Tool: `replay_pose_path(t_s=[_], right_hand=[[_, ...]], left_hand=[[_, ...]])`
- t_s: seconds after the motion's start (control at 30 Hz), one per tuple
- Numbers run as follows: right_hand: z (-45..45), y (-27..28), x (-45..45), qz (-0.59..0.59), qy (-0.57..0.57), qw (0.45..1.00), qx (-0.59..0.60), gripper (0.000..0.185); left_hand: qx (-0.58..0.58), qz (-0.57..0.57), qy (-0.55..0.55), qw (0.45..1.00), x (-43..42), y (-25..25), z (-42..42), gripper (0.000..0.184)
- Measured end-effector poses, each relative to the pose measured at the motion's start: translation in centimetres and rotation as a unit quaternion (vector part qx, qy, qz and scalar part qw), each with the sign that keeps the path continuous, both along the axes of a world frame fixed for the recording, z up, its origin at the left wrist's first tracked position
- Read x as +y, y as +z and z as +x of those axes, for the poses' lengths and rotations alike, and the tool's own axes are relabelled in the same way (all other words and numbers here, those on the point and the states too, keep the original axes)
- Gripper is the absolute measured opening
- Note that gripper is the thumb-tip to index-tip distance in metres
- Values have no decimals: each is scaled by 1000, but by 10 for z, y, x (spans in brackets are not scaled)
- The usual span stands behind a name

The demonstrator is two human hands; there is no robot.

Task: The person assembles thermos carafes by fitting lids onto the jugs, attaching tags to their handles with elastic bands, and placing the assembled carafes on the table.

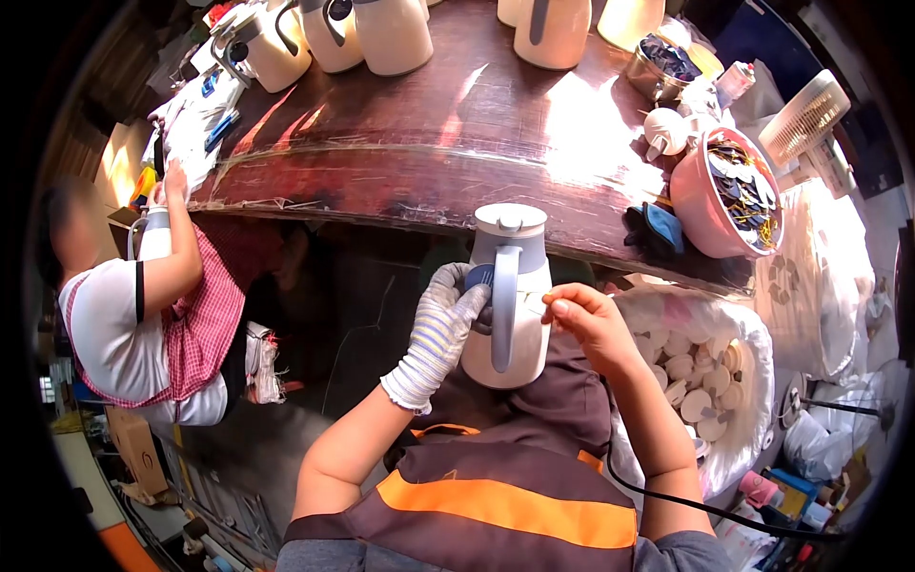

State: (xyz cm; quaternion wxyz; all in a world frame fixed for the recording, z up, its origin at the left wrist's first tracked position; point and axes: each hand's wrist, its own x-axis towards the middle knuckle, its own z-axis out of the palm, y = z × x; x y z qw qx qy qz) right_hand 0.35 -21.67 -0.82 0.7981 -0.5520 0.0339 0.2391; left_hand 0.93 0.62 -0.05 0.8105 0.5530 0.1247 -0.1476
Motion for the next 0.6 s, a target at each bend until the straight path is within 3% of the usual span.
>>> replay_pose_path(t_s=[0.2,0.33,0.4,0.47,0.53,0.6], right_hand=[[4,12,3,176,-60,982,17,19],[9,15,10,312,-39,949,15,14],[9,16,11,303,-3,952,35,16],[9,11,9,223,70,972,35,26],[10,19,12,141,132,979,69,35],[13,32,17,129,126,982,58,46]], left_hand=[[11,19,2,1000,-3,8,-1,28],[53,-52,93,993,-9,15,-3,26],[50,-80,126,987,-9,15,-5,25],[-11,-62,144,987,-6,11,-5,26],[-34,-7,156,987,-4,12,-8,24],[-181,121,127,968,-6,18,-15,19]])
